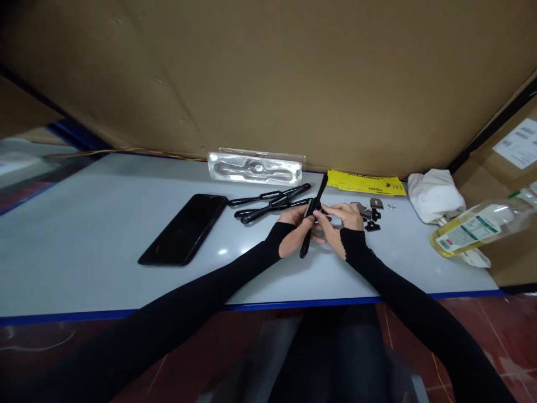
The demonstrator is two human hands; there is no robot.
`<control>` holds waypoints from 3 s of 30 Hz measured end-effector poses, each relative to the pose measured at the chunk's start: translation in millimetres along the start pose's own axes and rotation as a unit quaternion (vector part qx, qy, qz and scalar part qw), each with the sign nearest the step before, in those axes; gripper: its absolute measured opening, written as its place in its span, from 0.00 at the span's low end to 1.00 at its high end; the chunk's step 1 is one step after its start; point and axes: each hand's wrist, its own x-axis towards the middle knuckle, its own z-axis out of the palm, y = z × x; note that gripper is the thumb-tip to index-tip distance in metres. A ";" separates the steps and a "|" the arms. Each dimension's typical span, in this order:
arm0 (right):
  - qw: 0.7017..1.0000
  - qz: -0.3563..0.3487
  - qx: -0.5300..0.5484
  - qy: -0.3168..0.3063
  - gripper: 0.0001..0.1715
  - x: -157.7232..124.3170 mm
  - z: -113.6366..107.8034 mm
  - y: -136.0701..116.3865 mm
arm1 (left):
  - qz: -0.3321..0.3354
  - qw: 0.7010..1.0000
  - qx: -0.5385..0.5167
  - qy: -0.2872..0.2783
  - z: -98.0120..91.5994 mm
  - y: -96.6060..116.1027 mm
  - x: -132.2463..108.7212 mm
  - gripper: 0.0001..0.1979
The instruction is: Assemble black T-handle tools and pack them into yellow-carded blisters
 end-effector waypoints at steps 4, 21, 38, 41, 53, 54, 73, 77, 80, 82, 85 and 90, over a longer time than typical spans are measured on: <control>0.999 -0.014 -0.034 -0.018 0.13 -1.9 0.4 2.7 | 0.006 1.000 0.015 -0.008 -0.8 -1.0 -2.8 0.22; 0.994 0.030 0.096 -0.047 0.10 10.8 -7.3 13.1 | -0.006 0.998 0.002 -0.058 -3.6 -1.2 -2.4 0.30; 0.996 -0.030 0.055 -0.070 0.14 9.9 -12.5 5.4 | 0.073 0.997 0.027 -0.019 -4.1 -12.4 -1.0 0.29; 0.996 -0.041 0.053 -0.064 0.13 10.8 -13.5 7.2 | 0.074 0.997 0.020 -0.020 -3.4 -10.8 -2.2 0.31; 0.998 -0.025 0.038 -0.052 0.09 11.1 -15.4 4.6 | 0.060 0.997 0.029 -0.025 -3.2 -8.4 -2.7 0.29; 0.998 -0.015 0.048 -0.048 0.05 11.2 -15.1 5.4 | 0.059 0.997 0.031 -0.024 -2.9 -7.5 -3.0 0.29; 0.996 -0.037 0.038 -0.067 0.09 11.7 -16.4 3.9 | 0.053 0.998 0.036 -0.027 -2.2 -5.1 -4.8 0.27; 0.996 -0.060 0.042 -0.052 0.11 12.1 -18.7 1.0 | 0.048 0.998 0.036 -0.028 -2.0 -5.9 -4.1 0.27; 0.996 -0.045 0.045 -0.063 0.08 12.1 -19.4 -0.1 | 0.053 0.997 0.041 -0.029 -2.1 -6.1 -4.0 0.28; 0.994 -0.041 0.041 -0.091 0.11 12.2 -19.5 0.4 | 0.051 0.997 0.046 -0.035 -2.2 -6.4 -4.2 0.28; 0.995 -0.029 0.050 -0.086 0.17 12.6 -19.3 1.8 | 0.051 0.997 0.042 -0.038 -2.0 -6.8 -4.5 0.28; 0.995 -0.026 0.055 -0.077 0.15 11.9 -20.1 1.4 | 0.054 0.997 0.041 -0.027 -1.4 -5.7 -4.2 0.28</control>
